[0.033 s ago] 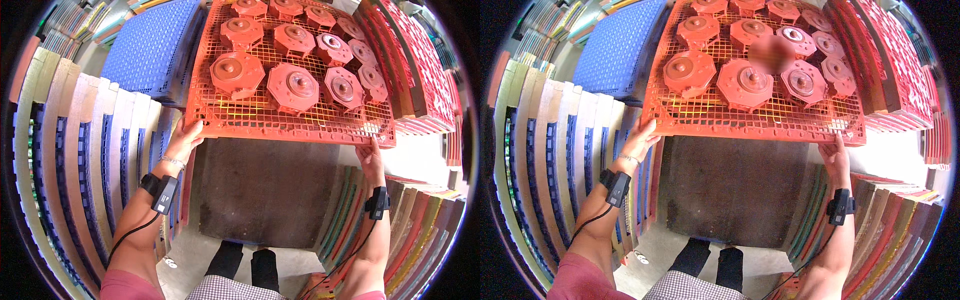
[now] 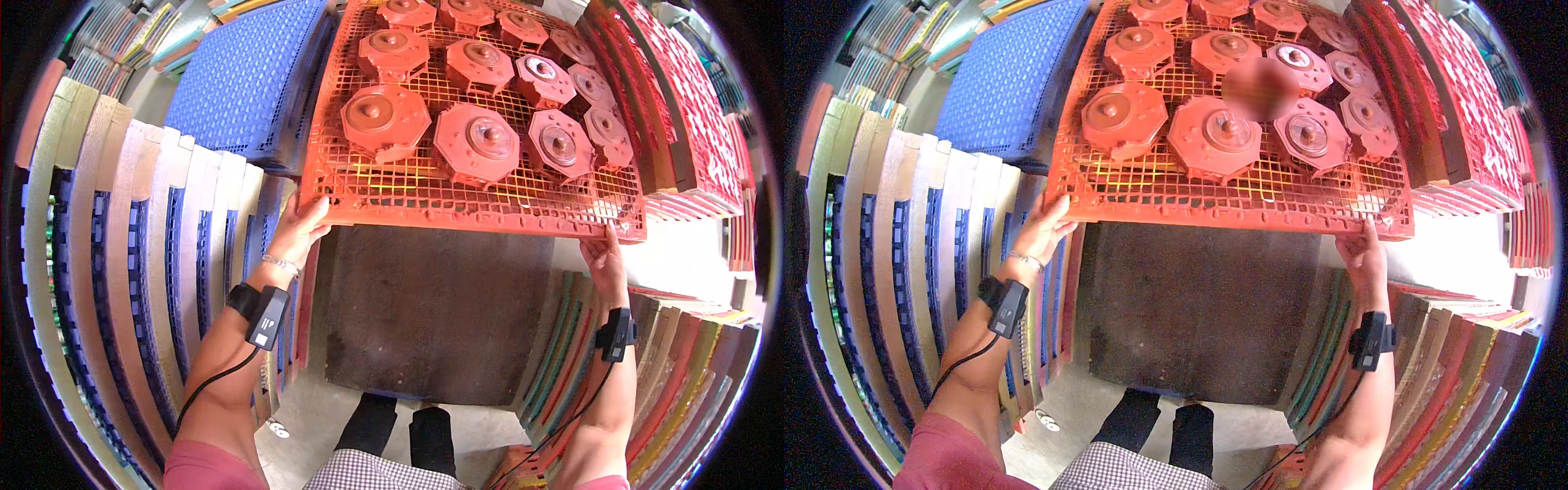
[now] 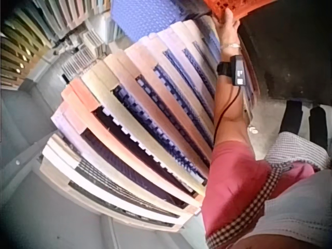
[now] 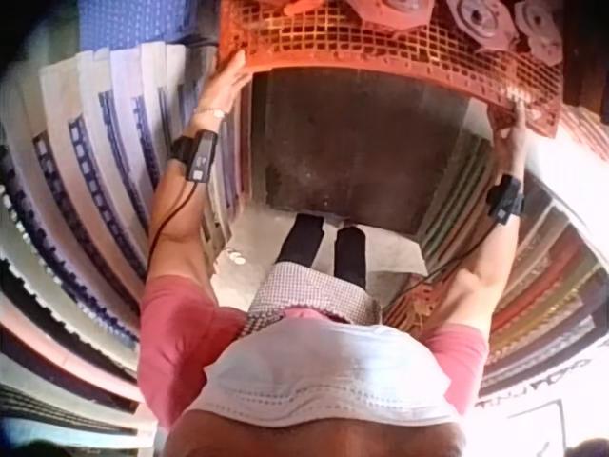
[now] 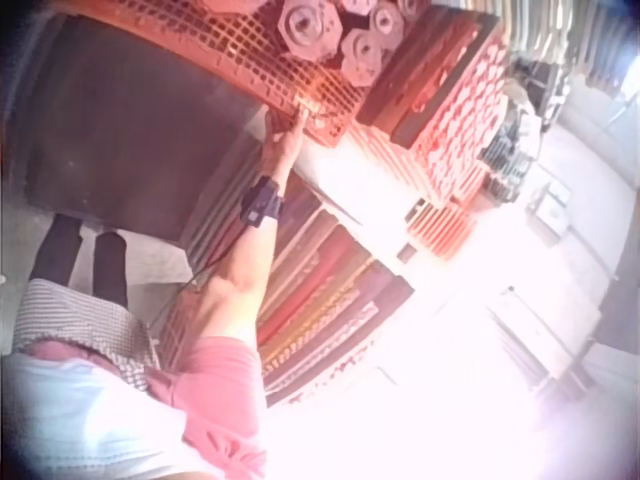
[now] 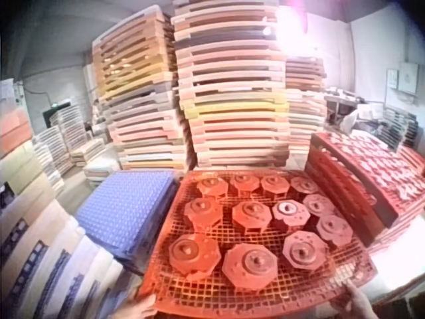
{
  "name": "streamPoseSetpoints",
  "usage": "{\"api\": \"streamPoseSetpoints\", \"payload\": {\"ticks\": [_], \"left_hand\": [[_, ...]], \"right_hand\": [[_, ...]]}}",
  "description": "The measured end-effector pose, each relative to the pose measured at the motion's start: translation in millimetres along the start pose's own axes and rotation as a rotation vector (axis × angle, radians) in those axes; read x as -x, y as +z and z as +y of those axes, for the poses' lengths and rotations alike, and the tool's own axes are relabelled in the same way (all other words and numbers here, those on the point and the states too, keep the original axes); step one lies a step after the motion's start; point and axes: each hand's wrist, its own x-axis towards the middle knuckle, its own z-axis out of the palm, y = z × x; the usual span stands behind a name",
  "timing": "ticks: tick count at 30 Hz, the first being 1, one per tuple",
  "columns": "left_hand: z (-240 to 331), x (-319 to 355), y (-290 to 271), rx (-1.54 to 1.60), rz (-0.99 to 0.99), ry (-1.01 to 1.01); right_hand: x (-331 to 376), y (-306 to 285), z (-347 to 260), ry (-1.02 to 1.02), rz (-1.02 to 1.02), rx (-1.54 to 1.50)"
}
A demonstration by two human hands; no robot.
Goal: Organizing and inspecting octagonal plastic bases and circular lids on drying racks in a manufacturing facility.
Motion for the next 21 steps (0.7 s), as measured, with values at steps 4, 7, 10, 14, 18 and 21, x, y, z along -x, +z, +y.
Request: {"api": "streamPoseSetpoints", "payload": {"ticks": [4, 7, 10, 14, 18, 21], "left_hand": [[6.8, 3.5, -4.1, 0.038, -0.046, 0.016], [10.2, 11.1, -10.9, 0.026, -0.033, 0.035], [8.3, 7.2, -14.0, 0.066, -0.056, 0.006], [24.4, -2.6, -22.9, 0.027, -0.084, -0.033], [35.9, -25.8, -19.8, 0.132, -0.135, -0.123], [49.8, -56.3, -14.6, 0.037, -0.159, -0.19]], "right_hand": [[19.2, -9.4, -2.8, -0.076, -0.028, 0.068], [41.1, 9.0, -2.4, -0.1, -0.001, 0.098], [52.8, 8.9, -5.1, -0.117, 0.041, 0.071], [55.0, 21.9, 10.1, -0.09, 0.038, 0.054], [46.6, 20.2, 12.9, -0.097, 0.007, -0.011], [39.4, 22.0, 21.4, -0.059, 0.002, -0.018]]}}
